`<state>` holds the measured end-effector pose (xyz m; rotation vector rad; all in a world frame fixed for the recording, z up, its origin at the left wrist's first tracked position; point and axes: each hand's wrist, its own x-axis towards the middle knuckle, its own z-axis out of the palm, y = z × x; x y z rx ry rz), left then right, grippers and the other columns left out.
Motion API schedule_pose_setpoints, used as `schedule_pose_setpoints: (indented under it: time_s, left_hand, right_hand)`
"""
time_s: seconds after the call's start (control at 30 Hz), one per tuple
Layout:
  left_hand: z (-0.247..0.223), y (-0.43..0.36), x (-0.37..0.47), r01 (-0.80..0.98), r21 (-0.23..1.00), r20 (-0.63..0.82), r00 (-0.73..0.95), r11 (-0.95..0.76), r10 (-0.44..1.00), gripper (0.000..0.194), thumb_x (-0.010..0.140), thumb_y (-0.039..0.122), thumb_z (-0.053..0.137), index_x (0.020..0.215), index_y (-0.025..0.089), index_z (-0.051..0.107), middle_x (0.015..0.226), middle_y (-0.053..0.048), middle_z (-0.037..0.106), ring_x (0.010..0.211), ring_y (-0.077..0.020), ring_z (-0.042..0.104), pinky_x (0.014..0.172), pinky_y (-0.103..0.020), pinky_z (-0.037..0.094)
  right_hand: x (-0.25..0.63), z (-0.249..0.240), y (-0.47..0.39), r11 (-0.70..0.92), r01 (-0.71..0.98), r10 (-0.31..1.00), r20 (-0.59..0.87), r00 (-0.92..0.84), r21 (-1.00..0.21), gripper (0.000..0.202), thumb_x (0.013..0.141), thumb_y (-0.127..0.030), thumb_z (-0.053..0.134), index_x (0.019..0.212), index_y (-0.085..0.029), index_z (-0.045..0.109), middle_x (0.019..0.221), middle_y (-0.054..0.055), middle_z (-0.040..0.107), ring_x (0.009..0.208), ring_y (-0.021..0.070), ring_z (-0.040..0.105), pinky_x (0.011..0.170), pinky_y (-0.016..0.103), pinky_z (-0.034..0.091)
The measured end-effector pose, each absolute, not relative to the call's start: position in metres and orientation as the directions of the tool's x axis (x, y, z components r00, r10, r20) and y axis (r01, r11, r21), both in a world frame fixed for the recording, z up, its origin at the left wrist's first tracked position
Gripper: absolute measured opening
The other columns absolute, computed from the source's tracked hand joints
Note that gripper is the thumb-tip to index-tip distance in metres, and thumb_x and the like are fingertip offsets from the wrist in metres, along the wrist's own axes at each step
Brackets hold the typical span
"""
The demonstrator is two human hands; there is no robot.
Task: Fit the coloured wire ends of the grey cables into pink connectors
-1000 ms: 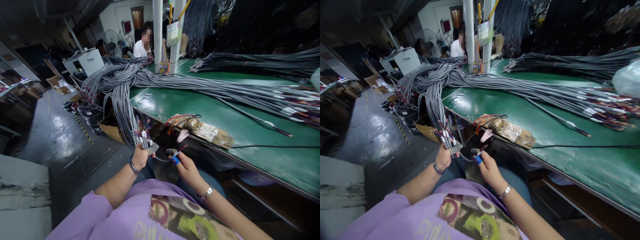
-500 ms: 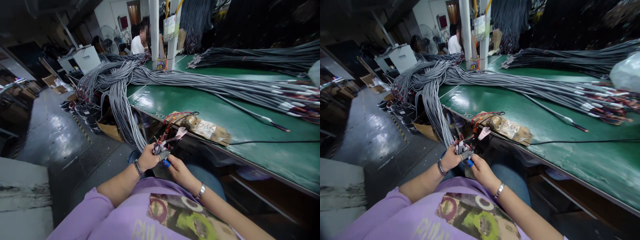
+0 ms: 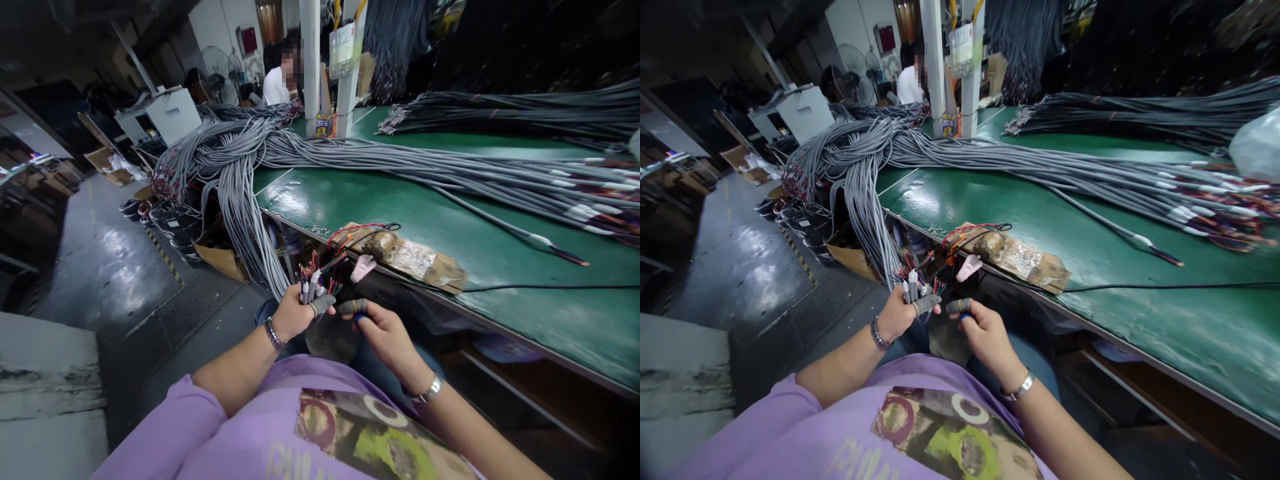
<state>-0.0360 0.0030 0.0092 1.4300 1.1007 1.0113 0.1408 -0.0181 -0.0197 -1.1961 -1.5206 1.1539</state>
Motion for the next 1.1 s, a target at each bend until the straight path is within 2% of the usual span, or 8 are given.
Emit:
schedule_pose_setpoints:
  time_s: [0.07, 0.13, 0.23, 0.33, 0.5, 0.63, 0.9, 1.1]
  left_hand:
    - [0.01, 0.002, -0.036, 0.148, 0.987, 0.027, 0.241, -0.064, 0.97, 0.037, 0.075, 0.045, 0.067, 0.059, 0.011, 0.064, 0.053, 0.0, 0.054, 0.048, -0.0073, 0.042, 0.05, -0.023, 0.034]
    - [0.01, 0.001, -0.034, 0.145, 0.988, 0.019, 0.254, -0.058, 0.967, 0.036, 0.073, 0.044, 0.07, 0.059, 0.011, 0.063, 0.052, 0.0, 0.055, 0.049, -0.0079, 0.045, 0.051, -0.022, 0.036]
    - [0.007, 0.0, -0.031, 0.088, 0.995, 0.011, 0.296, -0.039, 0.955, 0.034, 0.065, 0.042, 0.077, 0.064, 0.012, 0.062, 0.058, -0.001, 0.059, 0.054, -0.0101, 0.052, 0.054, -0.023, 0.042]
    - [0.004, 0.001, -0.033, 0.081, 0.997, -0.03, 0.381, -0.001, 0.924, 0.034, 0.062, 0.04, 0.079, 0.074, 0.012, 0.064, 0.065, -0.001, 0.062, 0.057, -0.0113, 0.056, 0.056, -0.023, 0.045]
    - [0.003, 0.002, -0.037, 0.083, 0.996, -0.07, 0.437, 0.037, 0.897, 0.037, 0.059, 0.041, 0.081, 0.076, 0.012, 0.066, 0.067, -0.001, 0.063, 0.058, -0.0114, 0.056, 0.059, -0.024, 0.048]
    - [0.006, 0.001, -0.036, 0.025, 0.999, -0.031, 0.344, 0.024, 0.938, 0.034, 0.062, 0.042, 0.079, 0.066, 0.011, 0.065, 0.06, -0.002, 0.063, 0.053, -0.0104, 0.054, 0.055, -0.023, 0.044]
    - [-0.004, 0.005, -0.034, -0.079, 0.997, 0.03, 0.169, -0.017, 0.985, 0.032, 0.07, 0.04, 0.074, 0.058, 0.012, 0.064, 0.054, -0.003, 0.062, 0.052, -0.0103, 0.052, 0.057, -0.025, 0.041]
    - [-0.002, 0.006, -0.033, -0.044, 0.999, -0.011, 0.191, 0.02, 0.982, 0.032, 0.069, 0.041, 0.074, 0.06, 0.012, 0.063, 0.055, -0.002, 0.062, 0.053, -0.0109, 0.054, 0.055, -0.024, 0.04]
  right_hand:
    - [0.139, -0.013, -0.018, 0.084, 0.083, 0.992, 0.075, -0.106, -0.993, 0.019, 0.079, -0.031, 0.053, 0.088, -0.019, 0.065, 0.082, 0.005, 0.069, 0.071, 0.0181, 0.061, 0.062, 0.029, 0.049]
    - [0.134, -0.007, -0.018, 0.075, -0.005, 0.988, 0.075, -0.135, -0.997, 0.022, 0.079, -0.038, 0.059, 0.09, -0.02, 0.063, 0.08, 0.005, 0.068, 0.071, 0.0178, 0.061, 0.063, 0.029, 0.05]
    - [0.125, -0.005, -0.016, 0.031, -0.136, 0.986, 0.053, -0.16, -0.99, 0.025, 0.076, -0.044, 0.066, 0.085, -0.021, 0.062, 0.07, 0.003, 0.066, 0.064, 0.0173, 0.06, 0.062, 0.03, 0.05]
    - [0.122, -0.005, -0.013, -0.031, -0.195, 0.983, 0.005, -0.182, -0.98, 0.029, 0.072, -0.048, 0.07, 0.079, -0.02, 0.062, 0.068, 0.002, 0.066, 0.058, 0.0164, 0.058, 0.06, 0.031, 0.051]
    - [0.123, 0.004, -0.008, -0.061, -0.179, 0.973, -0.019, -0.228, -0.982, 0.036, 0.064, -0.052, 0.075, 0.074, -0.02, 0.062, 0.067, 0.002, 0.067, 0.055, 0.0163, 0.058, 0.057, 0.032, 0.051]
    - [0.123, 0.008, -0.006, -0.064, -0.163, 0.98, -0.031, -0.197, -0.985, 0.034, 0.068, -0.051, 0.072, 0.069, -0.02, 0.059, 0.056, 0.0, 0.062, 0.052, 0.0143, 0.054, 0.053, 0.027, 0.045]
    - [0.12, 0.001, -0.008, -0.059, -0.227, 0.994, -0.036, -0.106, -0.972, 0.036, 0.069, -0.054, 0.07, 0.071, -0.019, 0.062, 0.054, -0.001, 0.057, 0.053, 0.013, 0.049, 0.053, 0.026, 0.042]
    - [0.122, -0.001, -0.006, -0.031, -0.176, 0.999, -0.023, -0.044, -0.984, 0.036, 0.066, -0.054, 0.072, 0.068, -0.019, 0.062, 0.057, 0.001, 0.059, 0.052, 0.0122, 0.046, 0.051, 0.026, 0.04]
